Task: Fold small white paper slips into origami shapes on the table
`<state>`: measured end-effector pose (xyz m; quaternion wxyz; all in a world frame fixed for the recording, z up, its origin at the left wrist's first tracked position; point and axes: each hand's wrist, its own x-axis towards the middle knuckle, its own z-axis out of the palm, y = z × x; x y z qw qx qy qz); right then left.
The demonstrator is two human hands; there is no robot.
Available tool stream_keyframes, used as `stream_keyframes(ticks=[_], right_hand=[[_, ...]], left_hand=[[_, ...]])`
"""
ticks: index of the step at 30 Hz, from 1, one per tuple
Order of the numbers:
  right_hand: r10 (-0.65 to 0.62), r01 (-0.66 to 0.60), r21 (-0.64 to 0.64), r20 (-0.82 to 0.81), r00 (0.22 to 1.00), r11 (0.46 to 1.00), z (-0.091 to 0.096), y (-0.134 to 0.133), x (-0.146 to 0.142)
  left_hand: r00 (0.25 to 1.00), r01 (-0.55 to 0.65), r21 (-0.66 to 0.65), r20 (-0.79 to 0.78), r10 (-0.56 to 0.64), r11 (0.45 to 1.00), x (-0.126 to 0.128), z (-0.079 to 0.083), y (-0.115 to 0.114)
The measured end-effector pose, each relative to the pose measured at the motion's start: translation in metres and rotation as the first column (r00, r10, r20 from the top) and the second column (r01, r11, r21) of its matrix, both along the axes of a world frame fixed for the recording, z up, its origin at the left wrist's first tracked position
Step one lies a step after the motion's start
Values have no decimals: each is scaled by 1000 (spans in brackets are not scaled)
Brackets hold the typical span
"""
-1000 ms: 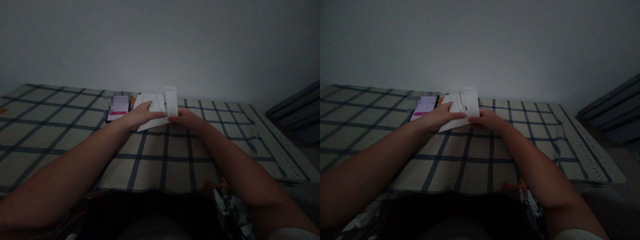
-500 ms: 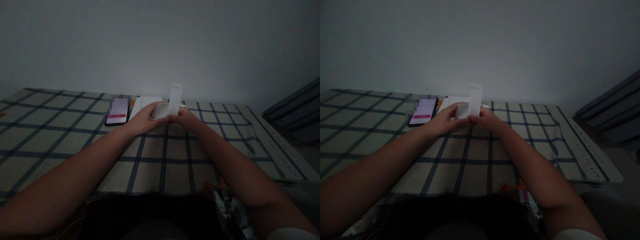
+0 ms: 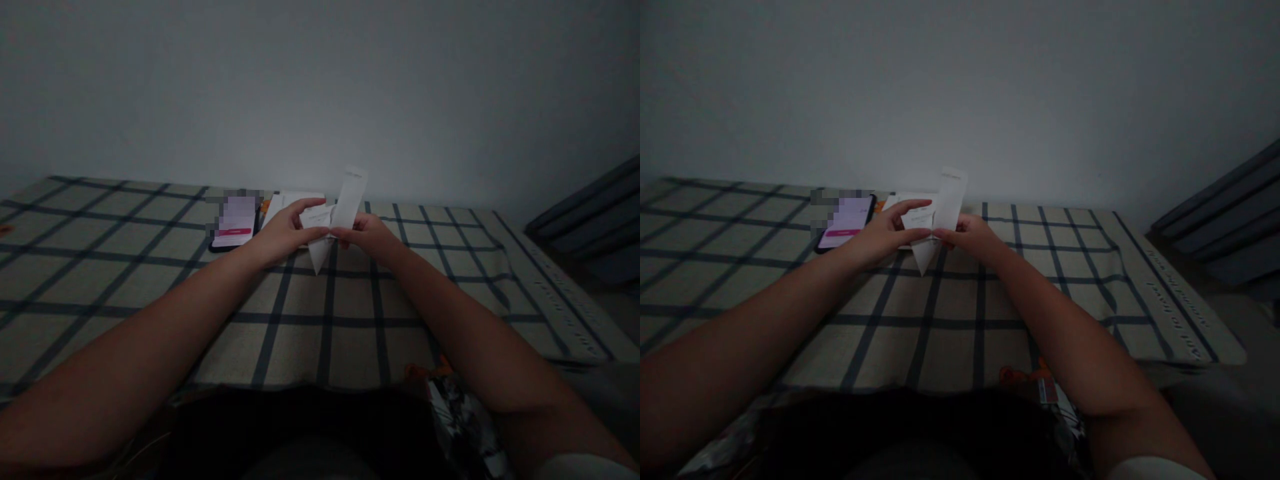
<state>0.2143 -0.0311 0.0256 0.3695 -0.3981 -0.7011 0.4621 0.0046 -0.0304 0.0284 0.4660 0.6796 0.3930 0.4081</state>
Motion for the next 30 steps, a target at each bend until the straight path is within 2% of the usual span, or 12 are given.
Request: stream_keyframes(ticks=[3, 10, 17, 22, 30], right_hand=[[-1, 0, 26, 39, 999, 1000, 1, -1, -1], [-51, 41, 80, 133, 990, 996, 4, -2, -1], [-32, 17, 99, 148, 988, 995, 1, 0, -2], [-30, 12, 137, 132, 991, 991, 1, 0, -2], [-14, -11, 150, 167, 986, 989, -2, 2, -3]], left_hand=[[999, 7, -84, 49, -3, 996, 0, -2, 3], [999, -33, -236, 4, 35, 971, 1, 4, 0], [997, -72, -290, -48, 61, 954, 2, 11, -6], [995, -91, -285, -68, 74, 954, 2, 9, -4], [964, -165, -128, -229, 132, 978, -2, 5, -2]])
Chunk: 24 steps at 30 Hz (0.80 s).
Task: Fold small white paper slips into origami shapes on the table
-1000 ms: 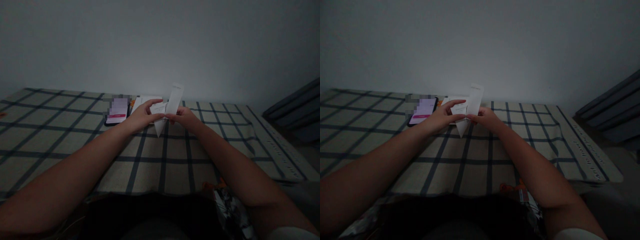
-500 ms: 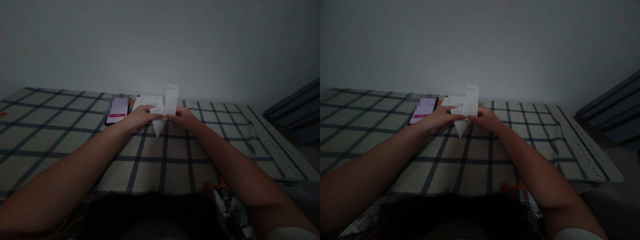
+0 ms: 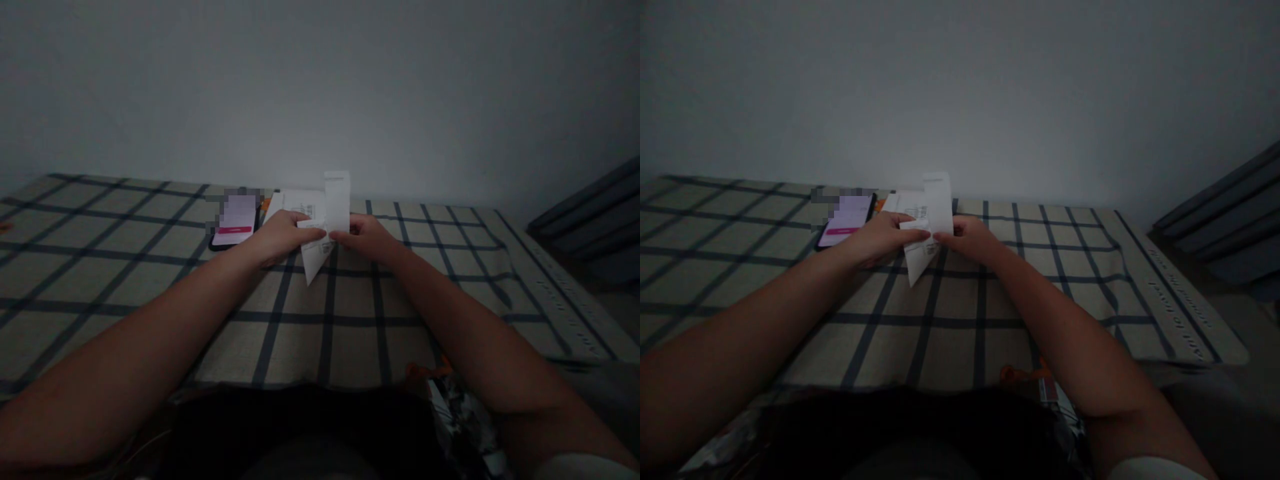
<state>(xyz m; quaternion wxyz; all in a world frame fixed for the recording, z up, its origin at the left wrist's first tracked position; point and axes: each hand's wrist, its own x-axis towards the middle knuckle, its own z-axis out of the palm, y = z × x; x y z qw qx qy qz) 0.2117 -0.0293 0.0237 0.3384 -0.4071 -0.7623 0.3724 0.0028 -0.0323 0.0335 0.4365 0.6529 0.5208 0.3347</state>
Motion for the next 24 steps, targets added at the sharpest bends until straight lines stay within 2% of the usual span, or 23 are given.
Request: stream_keyframes(ticks=[5, 13, 24], right_hand=[[10, -10, 13, 3, 1000, 1000, -2, 1, 1], [32, -32, 14, -1, 999, 999, -4, 2, 2], [53, -56, -33, -94, 994, 998, -7, 1, 1]], left_hand=[[997, -19, 60, -78, 24, 998, 1, 2, -2], [998, 40, 21, -49, -39, 999, 0, 1, -3], [982, 50, -159, 189, -19, 986, 3, 2, -3]])
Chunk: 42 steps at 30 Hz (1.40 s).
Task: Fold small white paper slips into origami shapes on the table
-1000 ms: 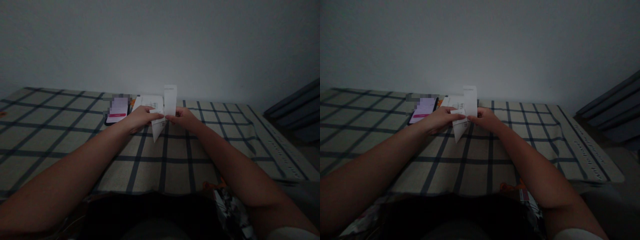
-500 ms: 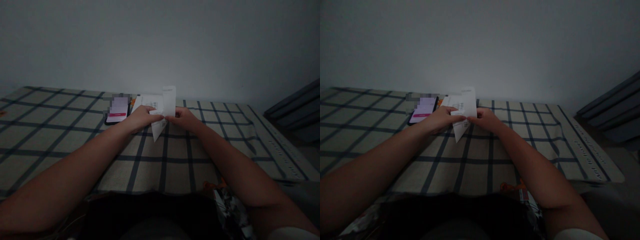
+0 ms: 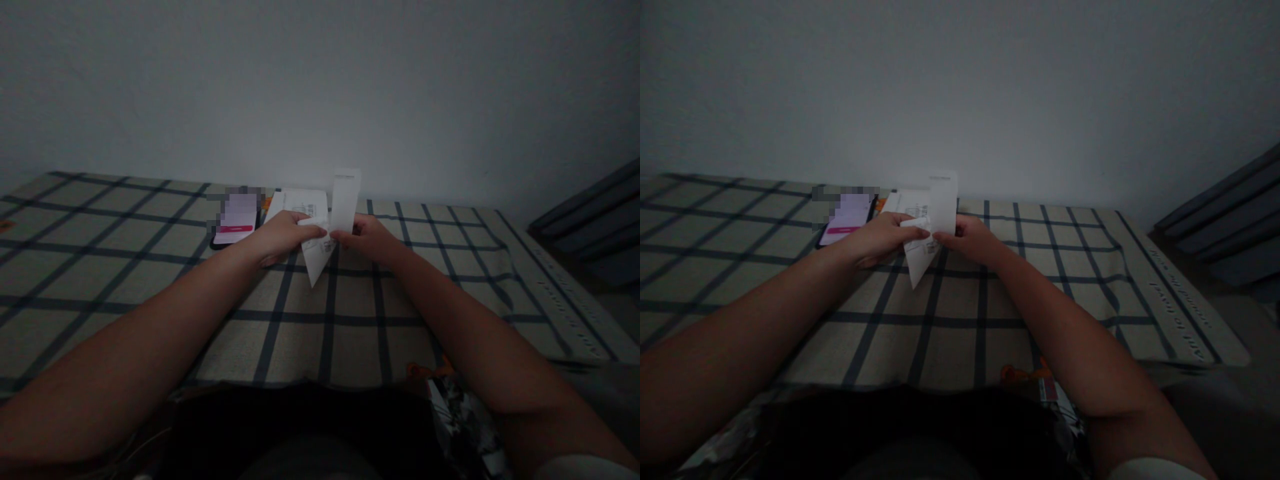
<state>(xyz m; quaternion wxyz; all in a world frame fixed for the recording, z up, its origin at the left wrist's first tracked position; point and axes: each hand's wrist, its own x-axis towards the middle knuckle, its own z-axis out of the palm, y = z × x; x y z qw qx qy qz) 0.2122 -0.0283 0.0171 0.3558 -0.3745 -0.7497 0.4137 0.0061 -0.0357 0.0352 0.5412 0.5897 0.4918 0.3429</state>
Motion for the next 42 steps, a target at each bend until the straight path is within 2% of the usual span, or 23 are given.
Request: stream_keyframes(ticks=[7, 11, 15, 19, 25, 28, 32, 42], right_hand=[[4, -4, -16, -4, 1000, 1000, 1, 1, 2], [-46, 46, -1, 57, 997, 999, 4, -1, 2], [-38, 37, 17, 60, 997, 999, 3, -1, 2], [-27, 25, 34, 77, 997, 999, 0, 0, 2], [-28, 25, 34, 91, 995, 999, -1, 2, 2], [-30, 27, 43, 81, 996, 999, 1, 1, 2], [-35, 31, 36, 100, 994, 999, 1, 1, 3], [-37, 32, 42, 114, 993, 999, -2, 2, 4]], left_hand=[[1000, -8, -32, 14, 8, 999, 0, 0, 1], [999, -4, -24, -53, 3, 1000, 1, 4, -2], [992, 6, 25, -128, -3, 1000, 1, 7, -5], [983, 52, 90, -181, -35, 995, -3, 1, -1], [954, 43, 188, -300, 16, 981, -5, 0, 1], [957, 4, 211, -285, 57, 978, -3, 3, -1], [976, -15, 157, -212, 48, 988, -1, 5, -3], [977, -9, 149, -212, 41, 989, -2, 0, 0]])
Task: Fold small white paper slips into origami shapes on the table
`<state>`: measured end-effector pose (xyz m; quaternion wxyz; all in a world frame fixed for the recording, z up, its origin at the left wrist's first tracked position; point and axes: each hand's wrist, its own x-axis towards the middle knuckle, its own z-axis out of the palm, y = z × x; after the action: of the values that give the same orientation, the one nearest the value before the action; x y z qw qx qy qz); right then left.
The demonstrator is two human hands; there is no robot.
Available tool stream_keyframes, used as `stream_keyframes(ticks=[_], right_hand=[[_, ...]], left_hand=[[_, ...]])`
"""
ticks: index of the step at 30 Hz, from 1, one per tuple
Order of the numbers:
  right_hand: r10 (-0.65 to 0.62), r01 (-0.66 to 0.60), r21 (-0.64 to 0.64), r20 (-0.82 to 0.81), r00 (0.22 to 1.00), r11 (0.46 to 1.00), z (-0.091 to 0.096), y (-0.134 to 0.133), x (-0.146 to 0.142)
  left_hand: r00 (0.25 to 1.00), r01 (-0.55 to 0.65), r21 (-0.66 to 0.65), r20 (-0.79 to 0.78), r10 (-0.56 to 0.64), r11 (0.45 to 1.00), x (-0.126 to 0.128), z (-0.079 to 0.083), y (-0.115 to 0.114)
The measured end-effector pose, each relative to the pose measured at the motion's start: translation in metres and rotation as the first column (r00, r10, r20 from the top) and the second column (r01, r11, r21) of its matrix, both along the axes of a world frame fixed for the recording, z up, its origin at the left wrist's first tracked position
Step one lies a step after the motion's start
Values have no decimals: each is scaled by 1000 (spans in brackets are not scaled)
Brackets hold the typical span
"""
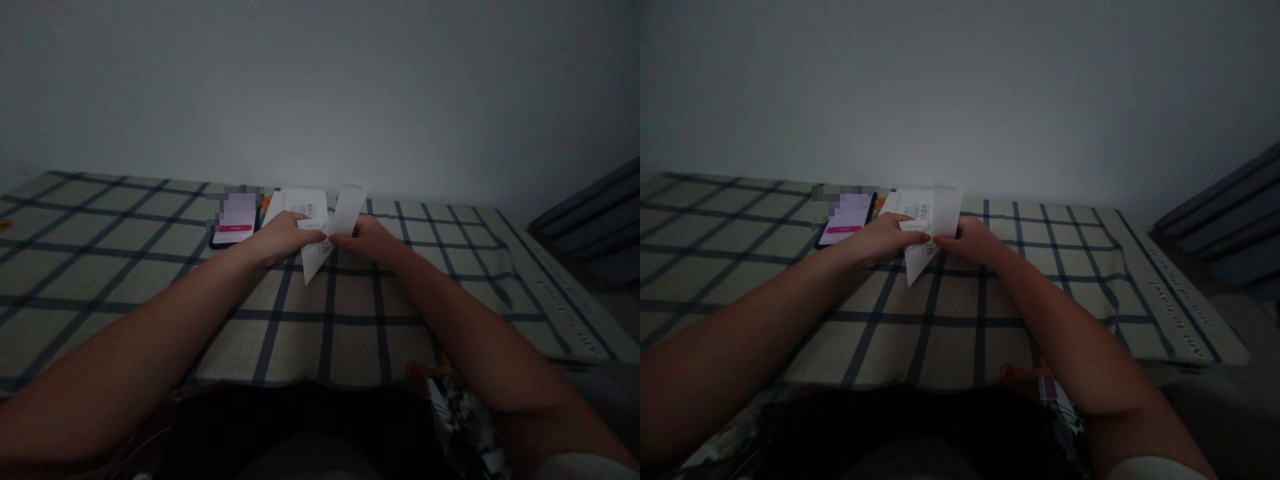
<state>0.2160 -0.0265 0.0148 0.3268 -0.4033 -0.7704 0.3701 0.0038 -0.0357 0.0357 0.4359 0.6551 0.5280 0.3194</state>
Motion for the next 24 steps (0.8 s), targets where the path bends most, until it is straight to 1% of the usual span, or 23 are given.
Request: stream_keyframes(ticks=[4, 9, 12, 15, 19, 21, 24], right_hand=[[10, -10, 20, -14, 1000, 1000, -1, 1, 1], [19, -19, -3, -42, 999, 1000, 0, 1, 2], [-6, 7, 26, -2, 1000, 1000, 2, 0, 1], [-32, 30, 63, 29, 999, 998, 3, -1, 1], [-34, 30, 113, 34, 999, 993, 1, 0, 2], [-26, 23, 123, 27, 999, 992, 1, 0, 2], [-32, 29, 87, 30, 999, 996, 2, -1, 1]], left_hand=[[998, 26, -19, 60, -24, 999, 0, -2, 1], [996, 4, -10, 92, -3, 1000, 0, -3, 2], [996, -3, -32, 84, 6, 999, 0, -4, 4], [998, 18, -51, 58, -15, 999, 0, -3, 2], [997, 70, -35, -39, -72, 997, 1, 1, -1], [996, 49, 6, -82, -48, 999, 1, 3, -2], [995, -6, 68, -98, 12, 998, 1, 3, -1]])
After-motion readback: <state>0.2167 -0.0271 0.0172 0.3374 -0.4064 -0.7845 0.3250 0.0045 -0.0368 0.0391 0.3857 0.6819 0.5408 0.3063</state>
